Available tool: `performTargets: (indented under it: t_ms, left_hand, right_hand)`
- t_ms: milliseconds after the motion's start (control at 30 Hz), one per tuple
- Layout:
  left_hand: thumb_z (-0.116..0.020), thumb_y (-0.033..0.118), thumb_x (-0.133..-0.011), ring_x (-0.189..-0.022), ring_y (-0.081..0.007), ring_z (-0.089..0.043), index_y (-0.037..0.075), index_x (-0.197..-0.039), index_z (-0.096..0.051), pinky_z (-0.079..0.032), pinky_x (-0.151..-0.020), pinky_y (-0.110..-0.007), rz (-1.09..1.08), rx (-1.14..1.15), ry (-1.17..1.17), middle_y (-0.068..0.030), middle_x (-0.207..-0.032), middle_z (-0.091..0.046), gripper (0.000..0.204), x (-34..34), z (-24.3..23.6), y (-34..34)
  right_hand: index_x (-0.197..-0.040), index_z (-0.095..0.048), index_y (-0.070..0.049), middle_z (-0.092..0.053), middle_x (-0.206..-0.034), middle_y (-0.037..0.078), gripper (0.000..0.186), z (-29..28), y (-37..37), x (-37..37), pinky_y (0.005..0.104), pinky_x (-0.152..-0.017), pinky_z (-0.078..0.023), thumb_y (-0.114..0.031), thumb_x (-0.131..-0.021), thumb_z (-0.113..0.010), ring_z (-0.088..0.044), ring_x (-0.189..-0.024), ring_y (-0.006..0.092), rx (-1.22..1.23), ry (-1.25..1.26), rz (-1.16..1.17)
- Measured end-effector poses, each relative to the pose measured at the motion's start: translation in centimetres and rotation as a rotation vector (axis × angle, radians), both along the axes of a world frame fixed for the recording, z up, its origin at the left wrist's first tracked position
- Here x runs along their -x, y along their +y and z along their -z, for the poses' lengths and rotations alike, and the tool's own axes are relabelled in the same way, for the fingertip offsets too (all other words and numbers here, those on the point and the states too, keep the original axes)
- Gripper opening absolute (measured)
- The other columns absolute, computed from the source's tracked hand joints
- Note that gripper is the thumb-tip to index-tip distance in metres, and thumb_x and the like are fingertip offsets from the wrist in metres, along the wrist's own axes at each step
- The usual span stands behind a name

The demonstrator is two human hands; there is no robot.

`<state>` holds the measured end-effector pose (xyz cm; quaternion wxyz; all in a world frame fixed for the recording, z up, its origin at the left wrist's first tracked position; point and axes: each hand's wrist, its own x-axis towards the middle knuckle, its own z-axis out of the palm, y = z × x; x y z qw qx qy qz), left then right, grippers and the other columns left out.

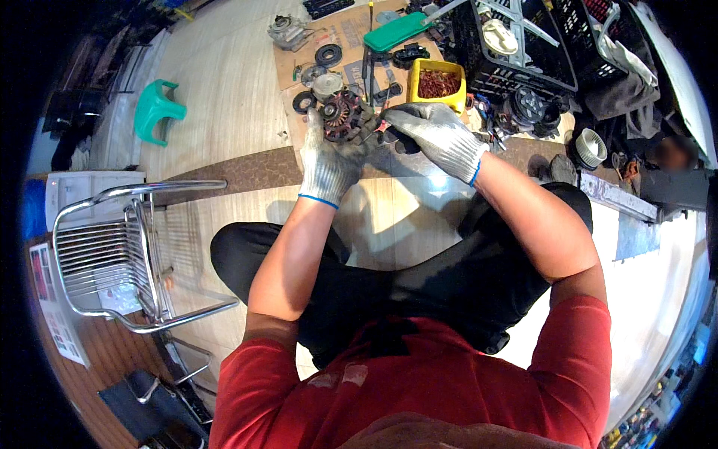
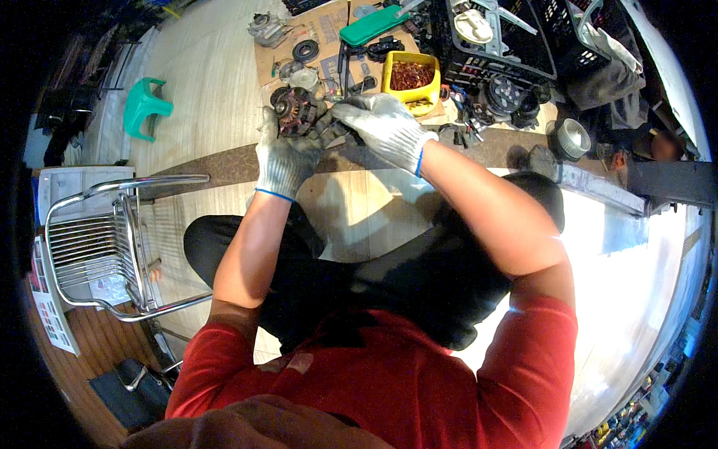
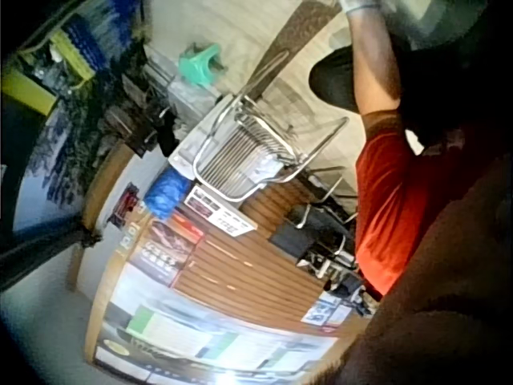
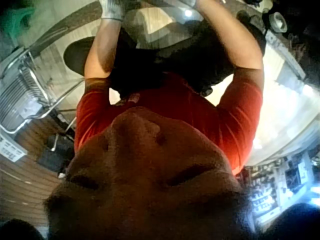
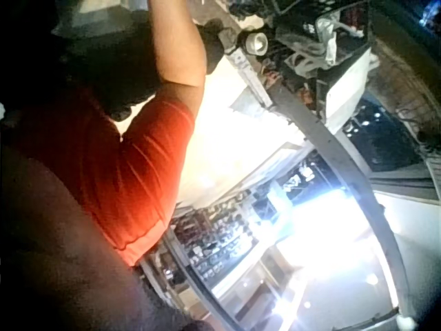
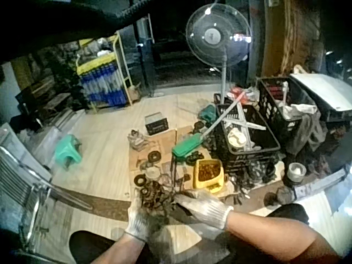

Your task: The person is repairing a motor stator by winding copper wires and adjusting the components using pliers and their hands.

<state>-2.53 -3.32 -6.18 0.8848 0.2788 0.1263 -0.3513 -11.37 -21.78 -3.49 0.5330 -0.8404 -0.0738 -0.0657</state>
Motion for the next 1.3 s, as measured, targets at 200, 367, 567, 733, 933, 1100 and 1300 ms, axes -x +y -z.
performTargets:
  t_ms: [200,367,567,733,933,1100,1300]
  left_hand:
    - [-0.037,0.063,-0.098,-0.109,-0.0392,-0.061,0.005,-0.133,-0.05,-0.054,-0.088,-0.054,0.012,-0.004,-0.05,-0.0216,-0.121,-0.06,0.069,0.2,-0.3,0.0]
    - [-0.038,0.061,-0.098,-0.107,-0.039,-0.062,0.006,-0.135,-0.049,-0.055,-0.086,-0.053,0.004,0.048,-0.082,-0.022,-0.121,-0.06,0.067,0.5,-0.5,0.0]
    - [-0.042,0.062,-0.097,-0.103,-0.037,-0.064,0.005,-0.135,-0.047,-0.055,-0.083,-0.051,0.087,0.075,-0.136,-0.0209,-0.117,-0.062,0.069,0.1,0.8,0.7]
    - [-0.041,0.062,-0.097,-0.103,-0.0367,-0.064,0.005,-0.134,-0.048,-0.055,-0.082,-0.05,0.045,0.015,-0.144,-0.0211,-0.117,-0.062,0.069,0.3,0.9,0.7]
    - [-0.039,0.062,-0.098,-0.104,-0.0386,-0.064,0.003,-0.132,-0.05,-0.056,-0.083,-0.051,0.051,0.044,-0.125,-0.023,-0.116,-0.062,0.069,0.2,1.2,0.7]
    - [-0.037,0.064,-0.097,-0.104,-0.0404,-0.064,0.003,-0.132,-0.05,-0.055,-0.085,-0.051,0.057,0.033,-0.067,-0.0241,-0.114,-0.063,0.071,0.0,0.6,0.8]
    - [-0.035,0.069,-0.095,-0.101,-0.041,-0.064,0.003,-0.128,-0.054,-0.054,-0.087,-0.053,0.02,-0.057,-0.017,-0.023,-0.109,-0.064,0.076,0.6,-0.5,0.4]
  right_hand:
    - [-0.114,-0.066,-0.003,-0.067,-0.11,0.02,0.033,-1.2,-0.1,0.4,0.0385,-0.084,-0.053,-0.02,-0.086,-0.062,-0.066,-0.095,0.036,0.033,0.115,0.006]
    - [-0.112,-0.067,-0.002,-0.069,-0.1,0.019,0.038,-2.9,0.7,0.5,0.0356,-0.083,-0.051,-0.033,-0.095,-0.053,-0.067,-0.091,0.0306,-0.098,0.371,0.102]
    - [-0.111,-0.068,-0.003,-0.07,-0.099,0.019,0.038,-2.6,0.9,0.6,0.0353,-0.082,-0.051,-0.034,-0.095,-0.053,-0.067,-0.09,0.0284,-0.112,0.378,0.118]
    - [-0.118,-0.066,0.0,-0.071,-0.095,0.006,0.037,-1.9,0.5,0.6,0.025,-0.072,-0.052,-0.029,-0.097,-0.057,-0.063,-0.078,0.0094,-0.021,0.247,0.016]
    - [-0.119,-0.066,0.0,-0.071,-0.095,0.006,0.038,-2.4,0.8,0.5,0.0253,-0.071,-0.052,-0.03,-0.097,-0.057,-0.063,-0.077,0.0095,-0.115,0.411,0.057]
    - [-0.118,-0.067,-0.001,-0.071,-0.097,0.01,0.04,-1.7,0.8,0.4,0.0289,-0.075,-0.051,-0.033,-0.097,-0.056,-0.064,-0.081,0.0159,-0.089,0.392,0.055]
    - [-0.11,-0.068,-0.006,-0.07,-0.098,0.019,0.035,-1.8,0.7,0.6,0.039,-0.081,-0.052,-0.031,-0.086,-0.065,-0.068,-0.089,0.0325,0.0,0.249,0.031]
